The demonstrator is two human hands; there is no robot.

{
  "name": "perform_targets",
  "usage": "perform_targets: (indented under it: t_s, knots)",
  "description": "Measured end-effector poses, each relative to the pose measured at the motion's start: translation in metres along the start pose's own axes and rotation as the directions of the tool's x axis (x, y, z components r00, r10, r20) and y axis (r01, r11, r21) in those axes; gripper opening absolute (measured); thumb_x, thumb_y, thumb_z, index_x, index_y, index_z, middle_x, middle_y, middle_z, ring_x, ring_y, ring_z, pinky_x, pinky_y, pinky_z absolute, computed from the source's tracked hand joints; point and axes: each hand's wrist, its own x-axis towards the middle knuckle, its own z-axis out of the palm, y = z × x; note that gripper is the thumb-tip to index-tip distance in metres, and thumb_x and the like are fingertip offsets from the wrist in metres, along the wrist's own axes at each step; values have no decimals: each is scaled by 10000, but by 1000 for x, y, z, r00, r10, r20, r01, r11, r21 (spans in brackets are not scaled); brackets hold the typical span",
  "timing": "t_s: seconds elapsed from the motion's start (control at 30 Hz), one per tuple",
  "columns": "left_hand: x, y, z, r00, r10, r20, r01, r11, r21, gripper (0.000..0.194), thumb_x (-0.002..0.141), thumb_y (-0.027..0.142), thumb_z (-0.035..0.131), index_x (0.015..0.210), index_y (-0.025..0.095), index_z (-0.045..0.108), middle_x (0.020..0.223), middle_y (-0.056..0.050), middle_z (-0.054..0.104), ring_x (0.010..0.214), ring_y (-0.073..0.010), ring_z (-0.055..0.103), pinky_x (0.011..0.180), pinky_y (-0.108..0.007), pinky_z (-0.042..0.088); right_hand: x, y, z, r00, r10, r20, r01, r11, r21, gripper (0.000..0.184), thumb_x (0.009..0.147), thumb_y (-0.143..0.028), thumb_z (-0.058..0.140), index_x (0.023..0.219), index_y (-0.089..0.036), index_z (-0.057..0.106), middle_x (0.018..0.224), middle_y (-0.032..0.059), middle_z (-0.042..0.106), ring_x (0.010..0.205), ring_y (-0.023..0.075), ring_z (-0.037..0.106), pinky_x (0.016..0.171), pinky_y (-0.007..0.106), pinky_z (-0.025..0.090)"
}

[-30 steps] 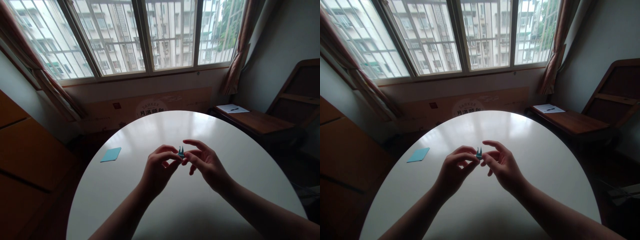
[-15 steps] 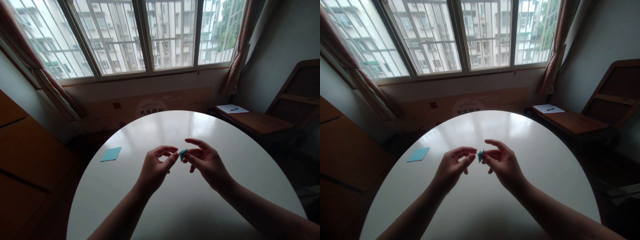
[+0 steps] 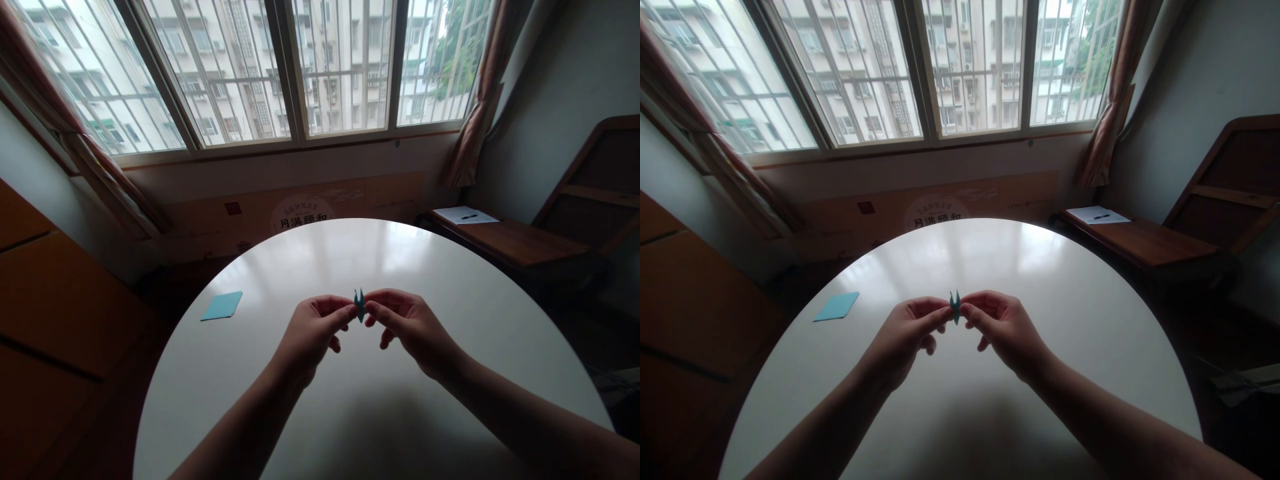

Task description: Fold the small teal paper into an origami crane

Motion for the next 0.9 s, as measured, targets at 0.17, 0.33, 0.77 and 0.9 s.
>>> perform_targets:
  t_s: [0.17,0.33,0.77,0.9]
  knots:
    - [-1,1,2,1000,-21,18,20,1000,6,343,675,422,856,809,126,747,719,-70,631,630,-132,500,415,-155,385,1,3,0,1000,-7,23,7,1000,-11,287,830,-390,765,978,-145,747,816,80,659,753,184,611,455,197,504]
    - [-3,0,3,1000,-4,-6,5,997,83,345,704,427,809,834,117,733,660,-34,586,518,-92,428,395,-165,326,0,5,-1,999,-32,31,35,994,-99,268,809,-368,776,960,-149,742,811,80,658,753,200,618,413,191,484]
    - [-3,-5,6,994,107,-5,-105,978,178,256,745,362,759,811,117,728,645,-38,611,513,-102,452,391,-170,352,-1,4,-1,999,-28,-23,25,992,-120,233,845,-356,744,918,-138,713,745,46,633,610,139,567,401,183,448]
    - [-3,-6,6,991,129,-41,-123,985,123,205,724,316,755,736,120,694,580,-4,554,470,-75,407,398,-163,323,0,6,0,1000,-23,17,24,996,-83,220,825,-307,754,975,-150,720,832,70,661,743,190,614,414,189,475]
